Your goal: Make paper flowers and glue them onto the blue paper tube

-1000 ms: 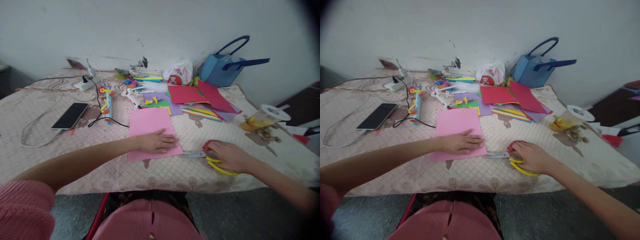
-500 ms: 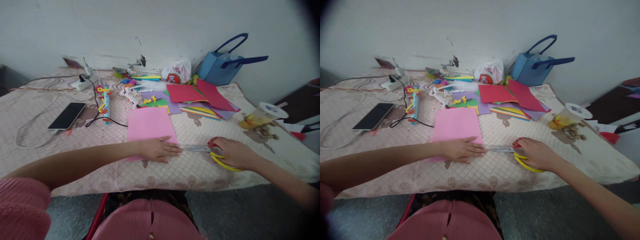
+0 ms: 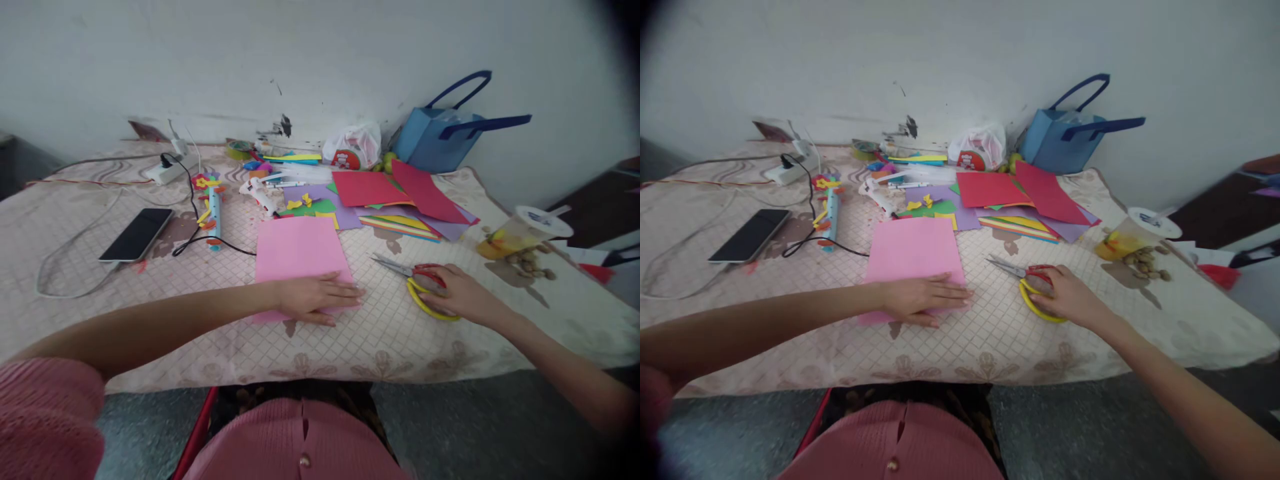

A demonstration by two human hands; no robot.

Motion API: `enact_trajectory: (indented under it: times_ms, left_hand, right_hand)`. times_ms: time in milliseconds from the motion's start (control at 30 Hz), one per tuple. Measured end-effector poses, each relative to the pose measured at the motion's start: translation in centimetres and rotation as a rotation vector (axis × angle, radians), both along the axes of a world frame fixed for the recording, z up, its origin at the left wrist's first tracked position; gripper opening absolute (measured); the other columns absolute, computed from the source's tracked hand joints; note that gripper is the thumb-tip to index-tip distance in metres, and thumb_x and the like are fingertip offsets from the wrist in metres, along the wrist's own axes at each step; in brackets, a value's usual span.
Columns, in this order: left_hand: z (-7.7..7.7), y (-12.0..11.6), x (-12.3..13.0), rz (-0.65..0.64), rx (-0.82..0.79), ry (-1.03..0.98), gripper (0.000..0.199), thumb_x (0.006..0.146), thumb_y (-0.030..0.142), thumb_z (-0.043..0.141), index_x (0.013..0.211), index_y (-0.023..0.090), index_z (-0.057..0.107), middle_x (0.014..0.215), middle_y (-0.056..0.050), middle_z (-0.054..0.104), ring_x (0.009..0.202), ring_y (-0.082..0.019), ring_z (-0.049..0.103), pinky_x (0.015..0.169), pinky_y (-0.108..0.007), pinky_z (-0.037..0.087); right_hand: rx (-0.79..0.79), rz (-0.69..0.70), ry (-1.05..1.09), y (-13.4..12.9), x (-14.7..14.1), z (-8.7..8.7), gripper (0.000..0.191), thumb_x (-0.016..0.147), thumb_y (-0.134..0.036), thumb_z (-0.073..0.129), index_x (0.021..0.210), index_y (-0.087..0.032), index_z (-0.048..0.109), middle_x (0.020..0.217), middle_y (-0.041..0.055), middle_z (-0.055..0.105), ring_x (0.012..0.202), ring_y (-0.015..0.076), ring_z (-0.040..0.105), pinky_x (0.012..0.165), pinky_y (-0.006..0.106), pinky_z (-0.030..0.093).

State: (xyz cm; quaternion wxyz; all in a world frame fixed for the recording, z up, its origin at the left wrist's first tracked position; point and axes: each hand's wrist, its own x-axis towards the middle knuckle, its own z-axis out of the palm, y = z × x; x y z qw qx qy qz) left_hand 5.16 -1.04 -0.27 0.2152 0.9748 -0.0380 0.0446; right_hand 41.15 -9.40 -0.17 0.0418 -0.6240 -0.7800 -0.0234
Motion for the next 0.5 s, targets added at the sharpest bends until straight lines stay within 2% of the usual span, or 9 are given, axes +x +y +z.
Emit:
enact_trajectory:
  times_ms: [67, 133, 200, 233, 333, 400, 500]
  left_hand:
    - [0.2, -0.6, -0.4, 0.077, 0.049, -0.071, 0.06, 0.09, 0.038, 0.045, 0.143, 0.02, 0.026, 0.15, -0.008, 0.028, 0.14, -0.018, 0.022, 0.116, -0.042, 0.005]
    - [0.3, -2.1, -0.8, 0.235, 0.105, -0.135, 0.055, 0.091, 0.035, 0.044, 0.14, 0.016, 0.031, 0.147, -0.011, 0.034, 0.137, -0.021, 0.029, 0.116, -0.046, 0.008]
    - [0.1, -4.5, -1.2, 0.473, 0.151, -0.154, 0.046, 0.092, 0.03, 0.041, 0.134, 0.013, 0.038, 0.142, -0.014, 0.041, 0.133, -0.022, 0.037, 0.114, -0.048, 0.016]
    - [-0.1, -5.8, -1.3, 0.543, 0.162, -0.145, 0.042, 0.092, 0.029, 0.041, 0.13, 0.011, 0.043, 0.139, -0.015, 0.045, 0.13, -0.023, 0.04, 0.113, -0.047, 0.02]
    - [-1.0, -9.1, -1.6, 0.531, 0.193, -0.11, 0.045, 0.091, 0.032, 0.042, 0.13, 0.009, 0.042, 0.136, -0.015, 0.048, 0.131, -0.025, 0.039, 0.114, -0.045, 0.022]
    - [-1.7, -10.3, -1.7, 0.531, 0.204, -0.088, 0.055, 0.089, 0.04, 0.045, 0.133, 0.006, 0.037, 0.139, -0.017, 0.045, 0.134, -0.026, 0.033, 0.114, -0.044, 0.023]
    - [-2.4, -10.7, -1.8, 0.532, 0.222, -0.05, 0.064, 0.089, 0.046, 0.043, 0.136, 0.004, 0.032, 0.142, -0.018, 0.039, 0.137, -0.028, 0.027, 0.114, -0.041, 0.024]
  right_hand:
    - [0.046, -0.045, -0.076, -0.8, -1.1, 0.4, 0.047, 0.08, -0.046, 0.051, 0.115, -0.015, 0.057, 0.106, 0.0155, 0.063, 0.101, 0.0338, 0.057, 0.086, 0.05, 0.046]
    - [0.137, -0.082, -0.099, -2.1, -3.6, 0.6, 0.042, 0.084, -0.038, 0.049, 0.118, -0.014, 0.056, 0.108, 0.0163, 0.061, 0.106, 0.034, 0.055, 0.088, 0.051, 0.045]
    - [0.188, 0.043, 0.011, -3.7, -7.2, 0.3, 0.04, 0.088, -0.031, 0.043, 0.124, -0.013, 0.051, 0.123, 0.0157, 0.055, 0.118, 0.0295, 0.049, 0.099, 0.047, 0.041]
    - [0.15, 0.142, 0.056, -4.5, -9.2, 0.1, 0.042, 0.089, -0.029, 0.043, 0.128, -0.013, 0.048, 0.13, 0.0144, 0.051, 0.123, 0.027, 0.045, 0.102, 0.045, 0.039]
    - [0.0, 0.396, 0.116, -6.7, -14.3, -1.0, 0.057, 0.09, -0.029, 0.044, 0.143, -0.013, 0.029, 0.145, 0.011, 0.037, 0.135, 0.0232, 0.031, 0.108, 0.042, 0.036]
    - [-0.035, 0.441, 0.133, -7.6, -16.1, -1.7, 0.068, 0.089, -0.027, 0.046, 0.147, -0.012, 0.014, 0.151, 0.0111, 0.027, 0.138, 0.024, 0.023, 0.109, 0.043, 0.036]
    - [-0.047, 0.438, 0.153, -8.0, -16.5, -2.4, 0.077, 0.087, -0.023, 0.047, 0.149, -0.017, 0.001, 0.152, 0.0095, 0.021, 0.139, 0.0261, 0.022, 0.109, 0.046, 0.036]
